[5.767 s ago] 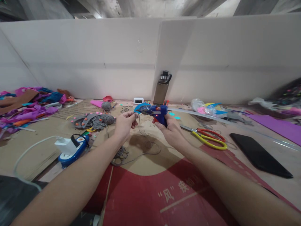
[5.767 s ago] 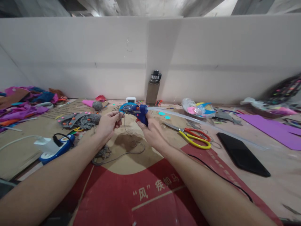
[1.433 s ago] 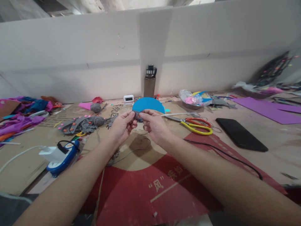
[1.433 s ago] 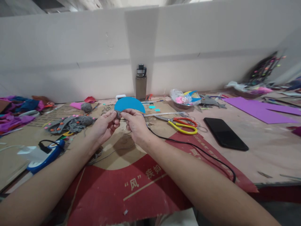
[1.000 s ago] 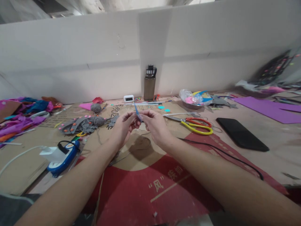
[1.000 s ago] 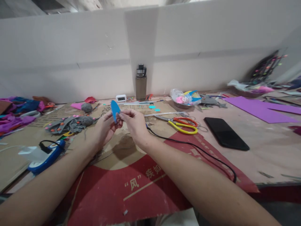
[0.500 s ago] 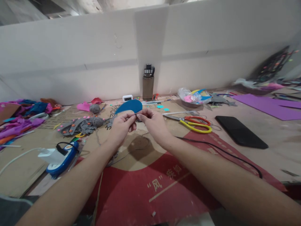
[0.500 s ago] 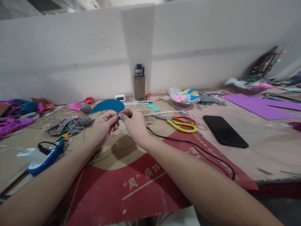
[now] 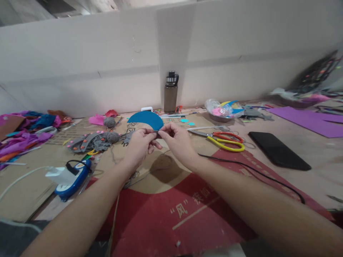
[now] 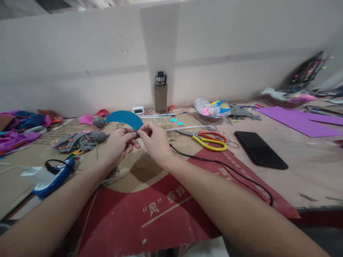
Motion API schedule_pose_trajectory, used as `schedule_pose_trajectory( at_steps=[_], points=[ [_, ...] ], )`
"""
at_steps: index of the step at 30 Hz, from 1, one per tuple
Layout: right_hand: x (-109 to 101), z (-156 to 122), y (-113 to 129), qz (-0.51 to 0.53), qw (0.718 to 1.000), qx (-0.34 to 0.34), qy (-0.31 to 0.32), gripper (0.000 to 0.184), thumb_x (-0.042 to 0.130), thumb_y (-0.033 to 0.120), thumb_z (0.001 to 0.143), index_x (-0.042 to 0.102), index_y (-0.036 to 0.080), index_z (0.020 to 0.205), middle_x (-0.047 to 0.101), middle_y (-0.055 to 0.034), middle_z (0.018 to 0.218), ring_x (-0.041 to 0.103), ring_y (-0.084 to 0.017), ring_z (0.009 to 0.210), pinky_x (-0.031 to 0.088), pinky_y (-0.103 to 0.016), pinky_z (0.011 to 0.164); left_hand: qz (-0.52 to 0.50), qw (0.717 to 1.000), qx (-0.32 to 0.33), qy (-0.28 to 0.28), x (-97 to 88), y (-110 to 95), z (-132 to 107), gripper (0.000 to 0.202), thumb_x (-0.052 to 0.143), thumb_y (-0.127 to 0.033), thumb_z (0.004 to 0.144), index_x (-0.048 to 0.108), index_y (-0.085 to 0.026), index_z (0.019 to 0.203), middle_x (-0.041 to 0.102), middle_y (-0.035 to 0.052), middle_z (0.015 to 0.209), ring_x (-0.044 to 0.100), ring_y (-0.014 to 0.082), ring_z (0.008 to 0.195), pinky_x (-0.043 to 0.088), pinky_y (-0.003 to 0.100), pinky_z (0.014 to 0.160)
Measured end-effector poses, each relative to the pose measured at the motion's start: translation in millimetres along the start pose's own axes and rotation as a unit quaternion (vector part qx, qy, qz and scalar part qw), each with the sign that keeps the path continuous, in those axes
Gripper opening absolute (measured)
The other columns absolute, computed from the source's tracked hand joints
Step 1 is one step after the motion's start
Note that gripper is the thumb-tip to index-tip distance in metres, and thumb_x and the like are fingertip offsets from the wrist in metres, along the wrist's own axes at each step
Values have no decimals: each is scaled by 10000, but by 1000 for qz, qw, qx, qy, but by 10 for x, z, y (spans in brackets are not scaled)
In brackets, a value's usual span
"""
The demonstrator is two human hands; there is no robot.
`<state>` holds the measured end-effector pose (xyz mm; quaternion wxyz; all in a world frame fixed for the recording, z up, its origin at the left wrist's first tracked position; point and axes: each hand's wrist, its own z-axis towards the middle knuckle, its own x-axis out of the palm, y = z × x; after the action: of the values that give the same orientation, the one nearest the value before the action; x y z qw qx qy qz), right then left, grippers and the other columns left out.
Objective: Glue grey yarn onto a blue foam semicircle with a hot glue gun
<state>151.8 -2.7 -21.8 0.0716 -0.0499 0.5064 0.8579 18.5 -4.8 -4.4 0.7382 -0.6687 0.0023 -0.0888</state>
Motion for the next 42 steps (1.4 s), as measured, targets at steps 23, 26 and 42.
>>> schedule_pose_trajectory(
  at_steps=[23, 26, 42],
  points=[
    [12, -4, -157, -5, 993, 19, 116, 230, 465, 334, 849, 613, 195, 741, 553, 17, 647, 490, -123, 628, 357, -258, 606, -87, 990, 36, -106, -246, 4, 181, 136, 653, -178, 687, 534, -131, 734, 669, 40, 704, 635, 97, 548, 419, 153, 446],
    [-42, 44, -203, -57, 987, 10, 153, 242, 448, 292, 848, 651, 199, 755, 638, -13, 738, 561, -148, 717, 397, -276, 678, -93, 986, 53, -125, -326, 4, 222, 128, 638, -169, 687, 525, -138, 737, 670, 33, 707, 630, 92, 546, 431, 155, 459],
    [-310, 330, -584, -402, 895, 133, 139, 87, 646, 228, 678, 640, 159, 731, 659, -136, 736, 597, -223, 651, 384, -303, 572, -79, 986, 81, -120, -310, 44, 224, 142, 660, -217, 711, 556, -126, 742, 672, 60, 728, 640, 114, 575, 486, 200, 520]
  ],
)
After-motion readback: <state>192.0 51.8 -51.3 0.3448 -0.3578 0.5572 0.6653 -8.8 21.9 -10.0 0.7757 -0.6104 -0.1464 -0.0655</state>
